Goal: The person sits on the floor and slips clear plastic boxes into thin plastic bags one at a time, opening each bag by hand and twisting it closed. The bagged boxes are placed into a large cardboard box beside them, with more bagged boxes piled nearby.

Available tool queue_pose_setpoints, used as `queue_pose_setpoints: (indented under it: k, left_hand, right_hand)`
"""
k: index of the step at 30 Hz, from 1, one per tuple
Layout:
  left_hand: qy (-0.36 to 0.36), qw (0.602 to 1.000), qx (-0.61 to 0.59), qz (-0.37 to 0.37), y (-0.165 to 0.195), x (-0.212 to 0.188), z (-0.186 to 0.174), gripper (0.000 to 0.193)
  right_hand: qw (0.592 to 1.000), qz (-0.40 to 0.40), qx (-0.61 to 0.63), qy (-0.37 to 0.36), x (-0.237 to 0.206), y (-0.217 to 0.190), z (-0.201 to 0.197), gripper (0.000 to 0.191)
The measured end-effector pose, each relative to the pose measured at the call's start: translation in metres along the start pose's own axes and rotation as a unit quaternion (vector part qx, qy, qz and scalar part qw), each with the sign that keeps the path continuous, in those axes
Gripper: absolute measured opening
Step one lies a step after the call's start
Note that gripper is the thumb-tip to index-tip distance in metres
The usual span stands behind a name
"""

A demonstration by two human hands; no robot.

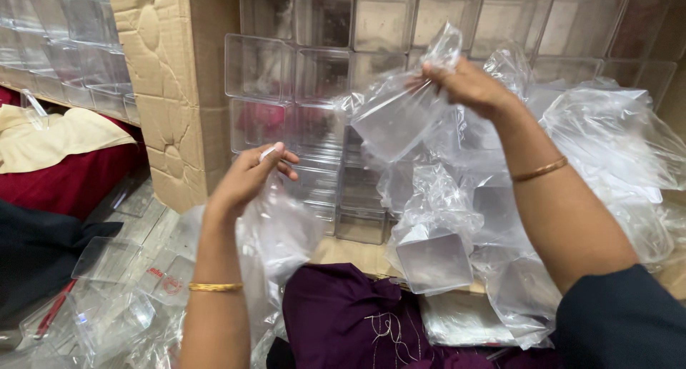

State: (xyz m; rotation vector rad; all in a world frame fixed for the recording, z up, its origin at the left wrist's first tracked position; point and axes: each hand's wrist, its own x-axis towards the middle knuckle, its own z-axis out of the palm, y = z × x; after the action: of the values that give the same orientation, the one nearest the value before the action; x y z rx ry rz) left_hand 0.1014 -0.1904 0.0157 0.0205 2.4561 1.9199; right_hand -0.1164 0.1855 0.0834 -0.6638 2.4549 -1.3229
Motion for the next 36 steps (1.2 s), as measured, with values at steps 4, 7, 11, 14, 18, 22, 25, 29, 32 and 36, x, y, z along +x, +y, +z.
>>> queue_pose_setpoints:
  k: [4, 7, 11, 14, 18, 22, 25, 29, 32, 36]
  left_hand:
    - [0.081, 0.993, -0.067, 0.051, -0.04, 0.005, 0.02, 0.048]
    - [0.115, 0.982, -0.143, 0.051, -0.055, 0.004, 0.023, 0.04]
    - [0.132, 0.964, -0.224, 0.05, -0.057, 0.005, 0.023, 0.042]
    - [0.143, 0.958, -0.237, 0.074, -0.055, 0.008, 0.027, 0.046]
    - [0.132, 0.943, -0.299, 0.055, -0.05, 0.011, 0.037, 0.049]
    - [0.124, 0.938, -0.32, 0.05, -0.047, 0.004, 0.042, 0.045]
    - [0.096, 0.952, -0.279, 0.079, -0.047, -0.004, 0.043, 0.031]
    - [0.072, 0.968, -0.223, 0.088, -0.054, -0.009, 0.049, 0.025]
    - [0.026, 0.95, -0.299, 0.082, -0.065, -0.01, 0.054, 0.022]
    - [0.021, 0.958, -0.288, 0.005, -0.087, -0.018, 0.062, 0.027]
  right_hand:
    - [0.995, 0.017, -0.102, 0.016, 0.0, 0.001, -0.038, 0.056]
    - [0.986, -0.004, -0.16, -0.04, 0.001, -0.011, -0.056, 0.058]
    - [0.867, -0.014, -0.498, 0.012, -0.002, -0.036, -0.037, 0.059]
    - [0.773, -0.339, -0.448, 0.295, -0.025, -0.041, 0.04, 0.047]
    - [0.888, -0.402, -0.198, 0.101, -0.056, -0.04, 0.165, 0.072]
    - [0.991, -0.097, 0.078, -0.055, -0.064, -0.036, 0.217, 0.038]
    - [0.995, -0.053, 0.086, -0.019, -0.066, -0.035, 0.221, 0.022]
    - [0.997, -0.074, -0.009, 0.026, -0.075, -0.034, 0.22, 0.019]
    - [0.998, -0.065, 0.008, 0.025, -0.08, -0.028, 0.224, 0.018]
    - [0.96, -0.088, 0.262, 0.04, -0.079, -0.013, 0.234, 0.017]
